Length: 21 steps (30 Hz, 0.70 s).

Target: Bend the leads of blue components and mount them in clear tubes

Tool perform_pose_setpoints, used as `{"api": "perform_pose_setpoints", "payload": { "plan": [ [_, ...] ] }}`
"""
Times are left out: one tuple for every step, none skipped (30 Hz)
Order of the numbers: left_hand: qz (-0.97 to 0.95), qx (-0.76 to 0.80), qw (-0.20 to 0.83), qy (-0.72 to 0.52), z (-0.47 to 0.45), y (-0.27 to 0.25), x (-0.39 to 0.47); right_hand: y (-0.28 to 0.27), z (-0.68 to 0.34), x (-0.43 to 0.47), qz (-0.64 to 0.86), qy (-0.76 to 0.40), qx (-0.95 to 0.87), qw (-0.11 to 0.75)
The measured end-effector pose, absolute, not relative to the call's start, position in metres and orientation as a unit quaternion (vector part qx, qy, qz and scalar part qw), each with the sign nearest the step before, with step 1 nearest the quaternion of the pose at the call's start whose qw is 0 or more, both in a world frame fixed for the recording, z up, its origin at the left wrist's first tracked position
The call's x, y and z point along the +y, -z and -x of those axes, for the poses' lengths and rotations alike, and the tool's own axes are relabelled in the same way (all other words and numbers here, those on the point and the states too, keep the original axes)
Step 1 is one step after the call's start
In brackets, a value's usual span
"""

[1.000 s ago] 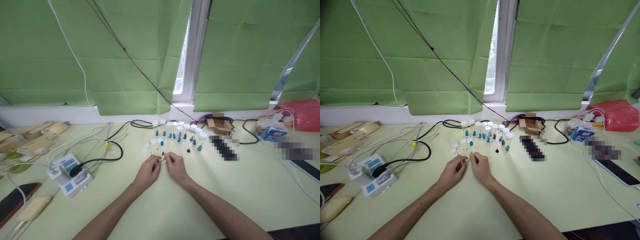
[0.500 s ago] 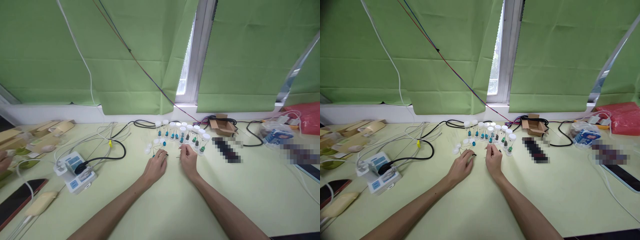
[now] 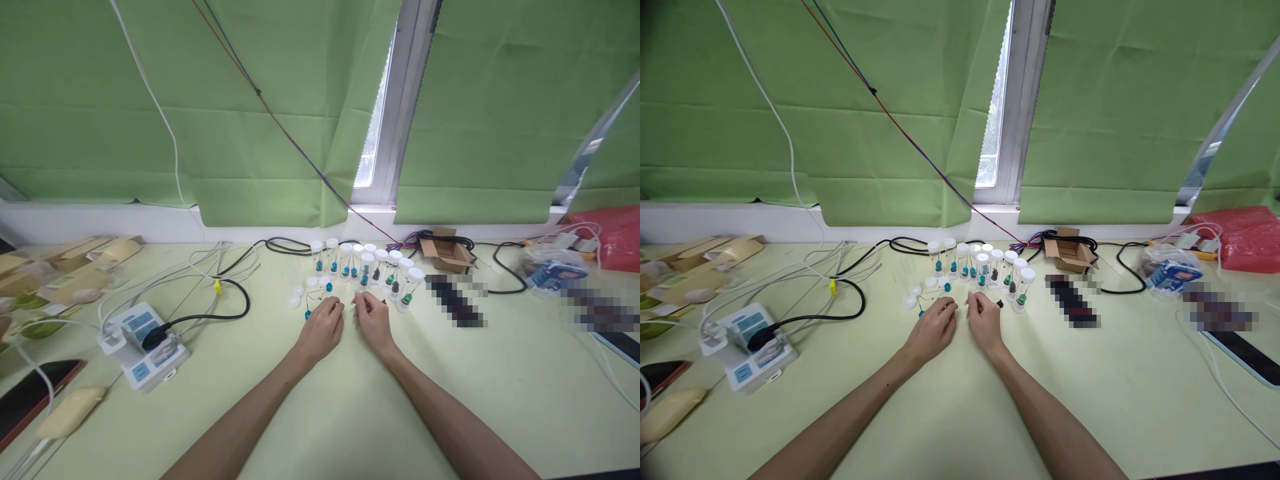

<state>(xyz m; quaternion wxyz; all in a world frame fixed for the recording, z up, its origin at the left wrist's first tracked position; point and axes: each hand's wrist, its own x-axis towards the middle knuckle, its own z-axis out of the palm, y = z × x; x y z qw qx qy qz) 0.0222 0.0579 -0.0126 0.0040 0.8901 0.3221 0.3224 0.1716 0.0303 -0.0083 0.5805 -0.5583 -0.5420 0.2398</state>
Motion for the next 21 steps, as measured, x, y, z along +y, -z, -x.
{"api": "perform_pose_setpoints", "payload": {
  "plan": [
    [-0.886,0.326,0.012,-0.328,-0.0218,0.0127,0.0579,0.0093,-0.1713,0.0311,0.554,-0.25,-0.546,0.577],
    [-0.882,0.331,0.02,-0.335,-0.0215,0.0126,0.058,0.0103,-0.1712,0.0318,0.549,-0.259,-0.549,0.575],
    [-0.877,0.336,0.027,-0.342,-0.0213,0.0124,0.0581,0.0111,-0.1711,0.0325,0.545,-0.266,-0.55,0.574],
    [-0.873,0.341,0.034,-0.346,-0.0211,0.0121,0.0582,0.0117,-0.1711,0.0331,0.542,-0.272,-0.552,0.572],
    [-0.87,0.346,0.04,-0.348,-0.0209,0.0117,0.0582,0.012,-0.1712,0.0335,0.542,-0.276,-0.554,0.569],
    [-0.868,0.351,0.047,-0.348,-0.0208,0.0113,0.0582,0.0122,-0.1712,0.0339,0.542,-0.278,-0.556,0.565],
    [-0.866,0.356,0.054,-0.346,-0.0206,0.011,0.0582,0.0122,-0.1713,0.0342,0.543,-0.278,-0.561,0.56],
    [-0.864,0.363,0.062,-0.344,-0.0204,0.0108,0.0582,0.0121,-0.1713,0.0343,0.544,-0.276,-0.566,0.555],
    [-0.861,0.37,0.069,-0.343,-0.0202,0.0107,0.0583,0.0119,-0.1713,0.0344,0.545,-0.273,-0.571,0.55],
    [-0.856,0.379,0.076,-0.342,-0.0199,0.0108,0.0586,0.0118,-0.1713,0.0345,0.545,-0.269,-0.576,0.546],
    [-0.851,0.387,0.082,-0.344,-0.0196,0.0111,0.0591,0.0118,-0.1714,0.0346,0.545,-0.266,-0.58,0.544],
    [-0.846,0.394,0.088,-0.347,-0.0192,0.0114,0.0597,0.0119,-0.1714,0.0347,0.545,-0.265,-0.583,0.541],
    [-0.842,0.399,0.093,-0.351,-0.0189,0.0118,0.0604,0.0121,-0.1716,0.0349,0.545,-0.265,-0.585,0.539],
    [-0.838,0.403,0.098,-0.354,-0.0184,0.0122,0.0613,0.0125,-0.1718,0.0351,0.545,-0.266,-0.586,0.538],
    [-0.835,0.407,0.103,-0.356,-0.018,0.0124,0.0622,0.0131,-0.172,0.0353,0.546,-0.267,-0.586,0.536],
    [-0.832,0.411,0.106,-0.358,-0.0174,0.0125,0.0632,0.0137,-0.1722,0.0356,0.547,-0.268,-0.586,0.535],
    [-0.829,0.414,0.109,-0.359,-0.0168,0.0125,0.0641,0.0143,-0.1724,0.0358,0.548,-0.27,-0.586,0.533],
    [-0.827,0.417,0.111,-0.359,-0.0162,0.0122,0.0651,0.0149,-0.1726,0.0361,0.548,-0.271,-0.586,0.532],
    [-0.826,0.419,0.112,-0.36,-0.0154,0.0119,0.066,0.0154,-0.1728,0.0363,0.548,-0.272,-0.587,0.531],
    [-0.826,0.419,0.113,-0.36,-0.0146,0.0115,0.0668,0.0158,-0.1729,0.0365,0.547,-0.273,-0.588,0.529],
    [-0.826,0.419,0.113,-0.361,-0.0137,0.0112,0.0677,0.0162,-0.173,0.0367,0.547,-0.273,-0.59,0.529]
  ]
}}
